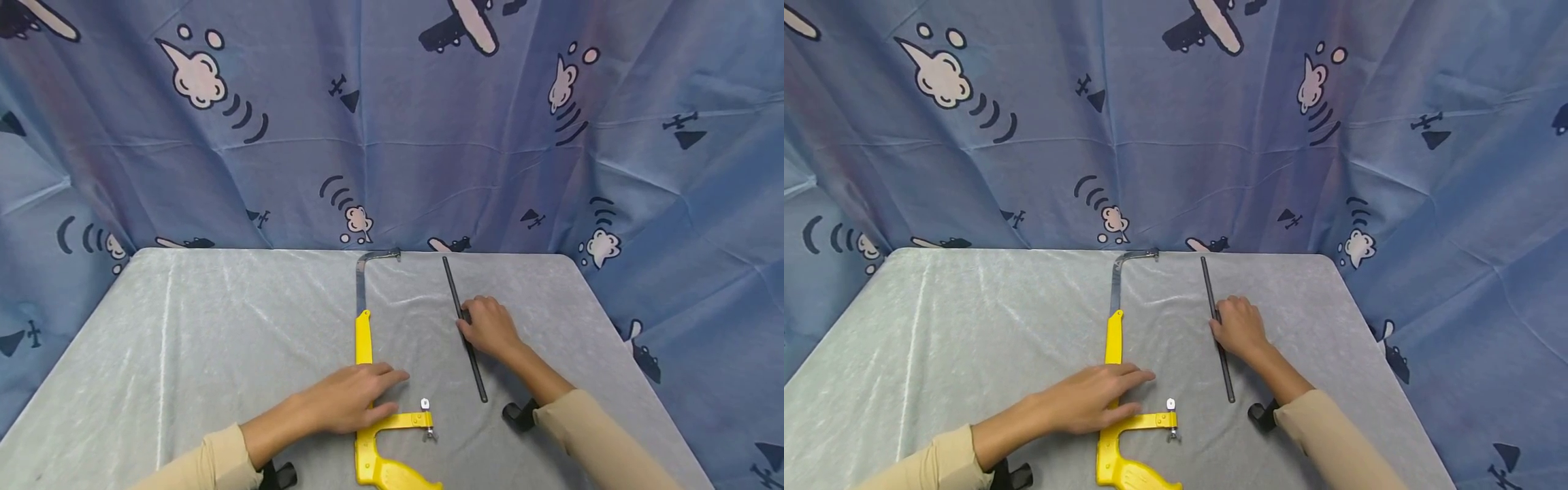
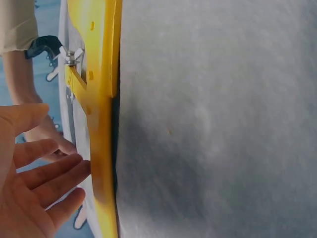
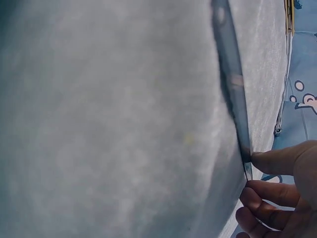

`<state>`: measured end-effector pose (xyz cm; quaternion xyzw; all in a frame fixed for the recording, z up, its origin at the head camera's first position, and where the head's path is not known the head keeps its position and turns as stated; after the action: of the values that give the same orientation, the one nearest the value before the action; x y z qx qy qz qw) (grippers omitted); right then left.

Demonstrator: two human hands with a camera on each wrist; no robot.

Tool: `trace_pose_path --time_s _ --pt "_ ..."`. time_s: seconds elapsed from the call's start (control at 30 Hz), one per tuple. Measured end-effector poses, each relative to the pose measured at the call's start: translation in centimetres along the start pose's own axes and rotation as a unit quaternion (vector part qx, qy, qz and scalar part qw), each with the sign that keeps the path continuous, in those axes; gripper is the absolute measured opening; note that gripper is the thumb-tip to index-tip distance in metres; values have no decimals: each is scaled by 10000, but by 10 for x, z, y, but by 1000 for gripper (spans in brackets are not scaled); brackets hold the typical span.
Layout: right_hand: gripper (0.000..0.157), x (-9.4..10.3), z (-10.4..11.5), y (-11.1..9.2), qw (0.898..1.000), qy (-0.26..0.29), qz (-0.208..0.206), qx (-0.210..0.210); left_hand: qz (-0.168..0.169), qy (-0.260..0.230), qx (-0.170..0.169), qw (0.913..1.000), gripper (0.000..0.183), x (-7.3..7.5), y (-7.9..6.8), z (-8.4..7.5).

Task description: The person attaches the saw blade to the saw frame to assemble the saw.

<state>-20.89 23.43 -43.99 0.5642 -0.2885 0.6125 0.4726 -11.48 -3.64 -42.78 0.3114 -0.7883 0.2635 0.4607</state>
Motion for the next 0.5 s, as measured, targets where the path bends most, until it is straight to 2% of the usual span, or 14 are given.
trace_pose_path --time_s 0.2,0.5 --pt "26 0 0 2 9996 153 -32 -230 218 -250 -30 9994 44 -2 -1 -6" --pt "18 -1 0 6 9984 350 -9 -444 300 -381 -221 9986 42 -4 -2 -13"
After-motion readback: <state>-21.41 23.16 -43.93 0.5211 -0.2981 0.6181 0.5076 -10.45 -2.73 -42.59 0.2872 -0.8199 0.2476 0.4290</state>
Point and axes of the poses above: each hand's wrist, its own y-axis towards the middle knuckle, its own x-axis out of the back of the hand, z = x × y, the point moved 2 cm from there along y, towards the middle knuckle, and after that the axes turned 12 degrees about x, right-handed, at the moved point
